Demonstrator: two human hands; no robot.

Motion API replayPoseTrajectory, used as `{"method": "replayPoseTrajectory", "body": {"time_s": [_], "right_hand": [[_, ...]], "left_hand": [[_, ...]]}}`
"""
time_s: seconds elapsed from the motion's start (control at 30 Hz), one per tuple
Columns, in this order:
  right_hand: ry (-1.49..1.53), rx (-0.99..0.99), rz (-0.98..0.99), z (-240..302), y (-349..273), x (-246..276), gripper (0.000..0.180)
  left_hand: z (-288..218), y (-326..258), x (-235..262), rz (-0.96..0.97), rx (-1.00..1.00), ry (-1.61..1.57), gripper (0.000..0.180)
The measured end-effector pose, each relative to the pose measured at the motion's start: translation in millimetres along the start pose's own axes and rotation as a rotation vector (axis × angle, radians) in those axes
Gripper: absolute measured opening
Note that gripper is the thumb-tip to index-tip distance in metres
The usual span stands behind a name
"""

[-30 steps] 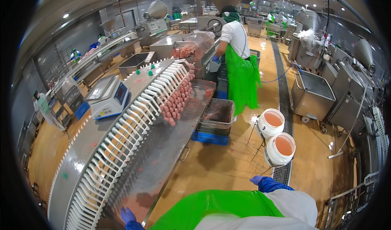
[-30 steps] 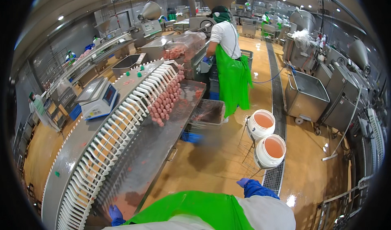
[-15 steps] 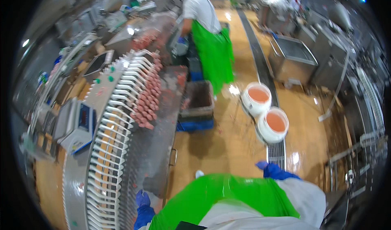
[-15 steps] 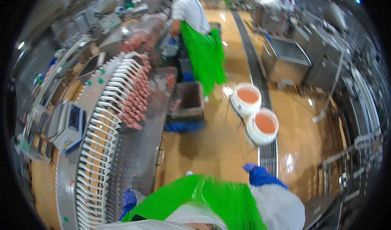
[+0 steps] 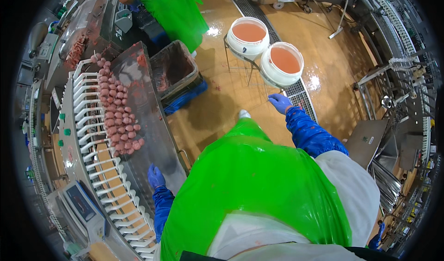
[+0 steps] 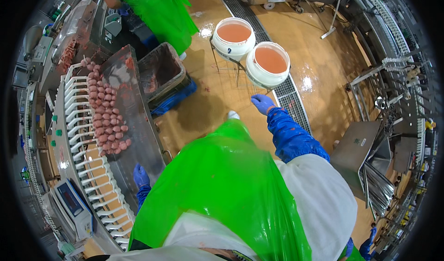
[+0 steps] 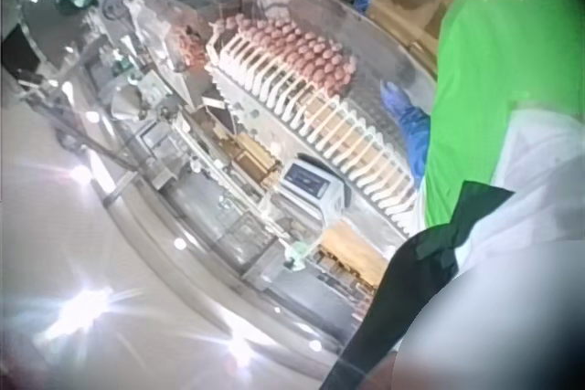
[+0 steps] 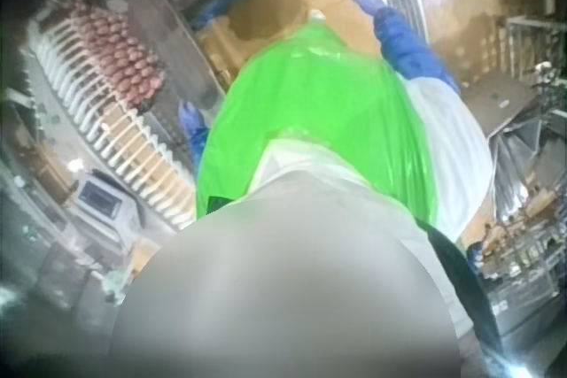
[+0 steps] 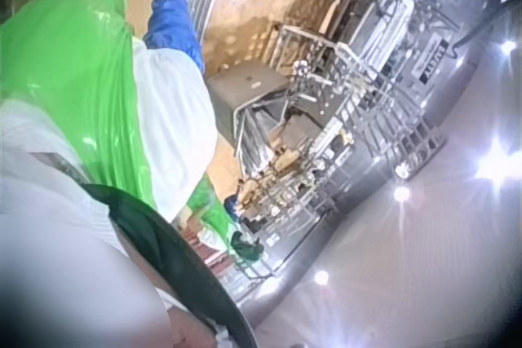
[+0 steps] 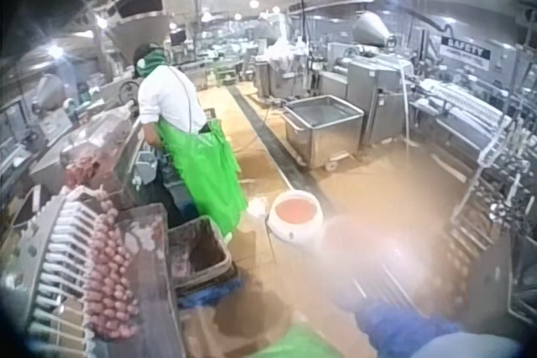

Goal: The person assembles small sausage pieces onto a rotating rack by hand, then uses a hose to spray water on the rack and surrounding area. The person handles the sausage pieces and the hose throughout the clip.

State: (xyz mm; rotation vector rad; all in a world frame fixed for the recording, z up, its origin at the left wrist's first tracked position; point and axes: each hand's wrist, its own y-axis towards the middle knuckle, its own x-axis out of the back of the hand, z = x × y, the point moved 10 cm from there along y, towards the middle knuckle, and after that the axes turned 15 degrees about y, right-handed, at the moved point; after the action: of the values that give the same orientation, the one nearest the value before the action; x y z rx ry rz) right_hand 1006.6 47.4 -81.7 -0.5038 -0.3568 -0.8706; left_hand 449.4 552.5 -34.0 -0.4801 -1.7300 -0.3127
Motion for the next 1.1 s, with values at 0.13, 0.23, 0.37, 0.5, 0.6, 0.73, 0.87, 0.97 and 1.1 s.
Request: {"method": "replayPoseTrajectory", "body": {"time_s": [0.13,0.23,0.37,0.5,0.6,0.73,0.87,0.97,1.1], "right_hand": [[0.037,0.16,-0.395,21,44,77,0.031],[0.039,0.145,-0.484,16,106,119,0.026],[0.047,-0.01,-0.489,-71,210,147,0.033],[-0.25,-0.524,-0.291,-192,268,133,0.041],[-0.493,-0.662,0.225,-257,287,65,0.042],[-0.388,-0.773,0.211,-271,292,55,0.034],[0.07,-0.827,0.036,-304,269,79,0.027],[1.455,-0.864,-0.168,-273,251,60,0.022],[2.176,-0.811,0.374,-136,236,64,0.018]], "left_hand": [[-60,38,7,0.017,-0.065,-0.061,0.035],[-90,60,15,0.008,-0.038,-0.155,0.033],[-101,72,16,-0.07,0.027,0.083,0.031],[-128,86,45,-0.123,0.14,0.064,0.028],[-163,111,53,-0.107,0.142,0.073,0.027],[-191,121,46,-0.035,0.105,0.124,0.023],[-231,162,37,0.152,0.071,0.284,0.03],[-292,194,29,0.155,0.078,0.068,0.031],[-374,246,-20,0.327,0.073,-0.493,0.029]]}}
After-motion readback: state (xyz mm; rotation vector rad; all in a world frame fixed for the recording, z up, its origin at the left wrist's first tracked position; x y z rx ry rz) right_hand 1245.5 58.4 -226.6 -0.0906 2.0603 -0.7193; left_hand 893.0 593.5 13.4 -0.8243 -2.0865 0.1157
